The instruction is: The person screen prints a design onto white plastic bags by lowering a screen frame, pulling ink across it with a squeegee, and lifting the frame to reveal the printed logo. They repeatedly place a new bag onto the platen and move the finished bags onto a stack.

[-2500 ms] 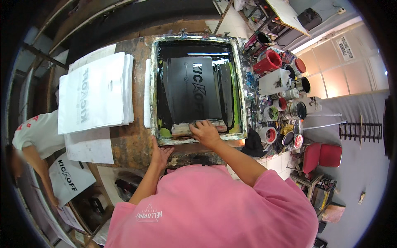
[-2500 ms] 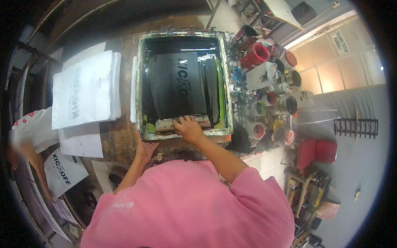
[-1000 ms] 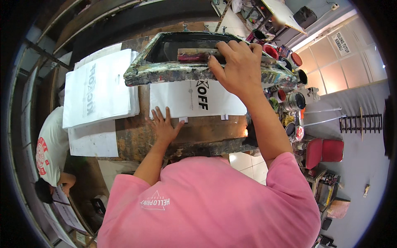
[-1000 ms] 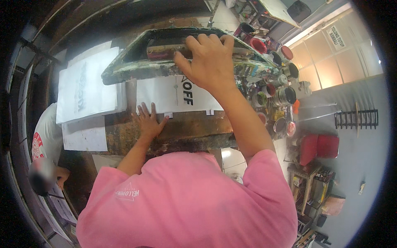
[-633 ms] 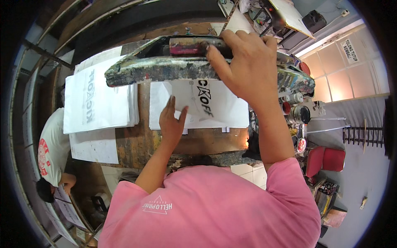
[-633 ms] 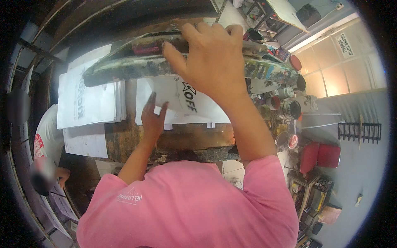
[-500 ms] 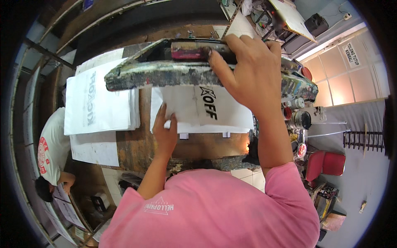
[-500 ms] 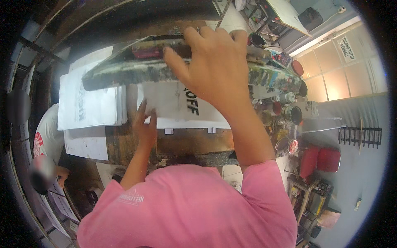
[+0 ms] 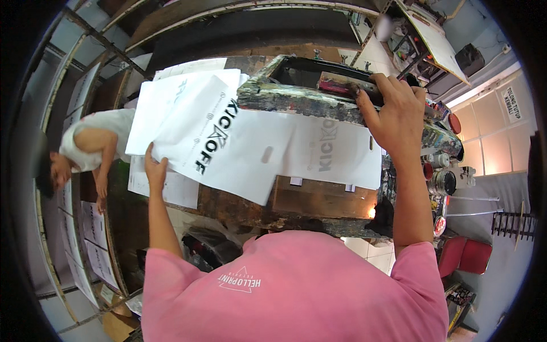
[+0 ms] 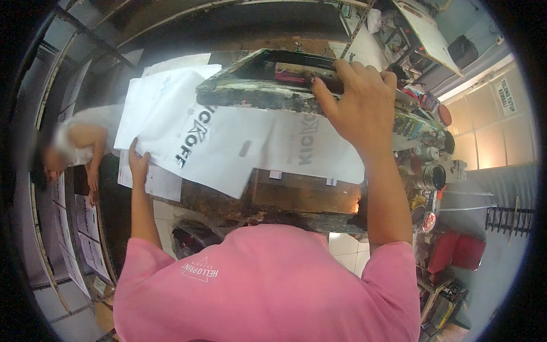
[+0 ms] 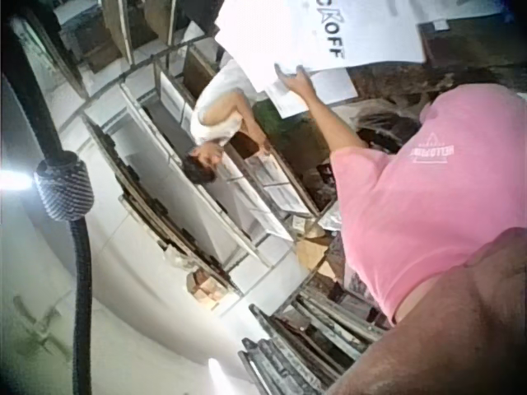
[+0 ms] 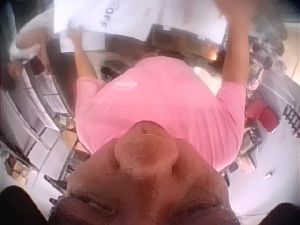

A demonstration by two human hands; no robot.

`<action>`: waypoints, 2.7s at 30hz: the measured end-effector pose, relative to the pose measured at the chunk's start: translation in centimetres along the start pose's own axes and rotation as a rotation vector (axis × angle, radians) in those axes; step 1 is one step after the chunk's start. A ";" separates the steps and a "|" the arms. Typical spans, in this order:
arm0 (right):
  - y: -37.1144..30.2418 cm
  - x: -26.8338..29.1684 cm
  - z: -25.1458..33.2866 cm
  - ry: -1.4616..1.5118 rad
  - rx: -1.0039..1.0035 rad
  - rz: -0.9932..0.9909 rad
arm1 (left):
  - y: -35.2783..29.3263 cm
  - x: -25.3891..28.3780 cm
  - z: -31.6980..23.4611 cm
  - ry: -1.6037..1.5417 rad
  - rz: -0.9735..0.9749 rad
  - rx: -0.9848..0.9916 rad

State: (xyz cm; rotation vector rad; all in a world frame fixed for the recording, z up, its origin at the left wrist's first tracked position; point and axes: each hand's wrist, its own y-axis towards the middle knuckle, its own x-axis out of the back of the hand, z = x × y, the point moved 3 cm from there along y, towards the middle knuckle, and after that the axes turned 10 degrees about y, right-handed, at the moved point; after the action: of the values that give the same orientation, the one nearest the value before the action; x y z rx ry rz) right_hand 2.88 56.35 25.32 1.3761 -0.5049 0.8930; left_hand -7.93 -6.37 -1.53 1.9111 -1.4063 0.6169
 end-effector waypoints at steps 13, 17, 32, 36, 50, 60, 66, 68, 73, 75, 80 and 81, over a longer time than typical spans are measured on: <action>-12.3 -6.2 -1.2 0.182 -0.020 0.939 | -21.3 -12.6 -32.2 -1.566 0.703 0.666; -16.9 -15.6 -6.0 0.471 -0.156 0.715 | -26.5 -17.9 -23.0 -1.239 0.872 0.955; -11.5 -29.3 -12.5 0.235 -0.045 0.544 | -28.1 -19.7 -21.8 -0.930 0.686 0.979; -20.0 -20.8 -4.2 0.312 -0.050 0.633 | -28.4 -20.2 -20.1 -1.032 0.714 0.975; -29.3 -21.1 -1.0 0.316 -0.016 0.599 | -28.3 -23.5 -18.7 -0.989 0.800 1.118; -9.4 -35.1 -15.5 0.196 -0.024 0.454 | -27.9 -22.5 -19.9 -0.905 0.780 1.122; -6.5 -32.9 -16.8 0.339 -0.055 0.641 | -28.3 -22.1 -19.9 -0.907 0.749 1.117; -9.2 -29.5 -14.0 0.428 -0.105 0.757 | -28.4 -21.9 -19.3 -0.952 0.783 1.072; -20.8 -18.2 -4.1 0.353 -0.153 0.917 | -28.5 -21.0 -19.5 -1.039 0.752 1.080; -22.2 -14.1 -1.2 0.329 -0.174 0.838 | -28.1 -19.7 -20.2 -1.068 0.746 0.969; -17.7 -5.9 2.9 0.064 -0.123 0.494 | -24.1 -14.4 -25.2 -1.360 0.849 0.507; -15.7 -4.7 3.3 0.056 -0.095 0.369 | -22.9 -13.4 -25.9 -1.499 0.849 0.377</action>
State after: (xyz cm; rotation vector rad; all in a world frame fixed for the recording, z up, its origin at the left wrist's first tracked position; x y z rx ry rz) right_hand 13.05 52.76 12.52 1.1866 -0.7638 1.1869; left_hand 10.30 25.88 0.51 1.9603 -3.2826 -0.4766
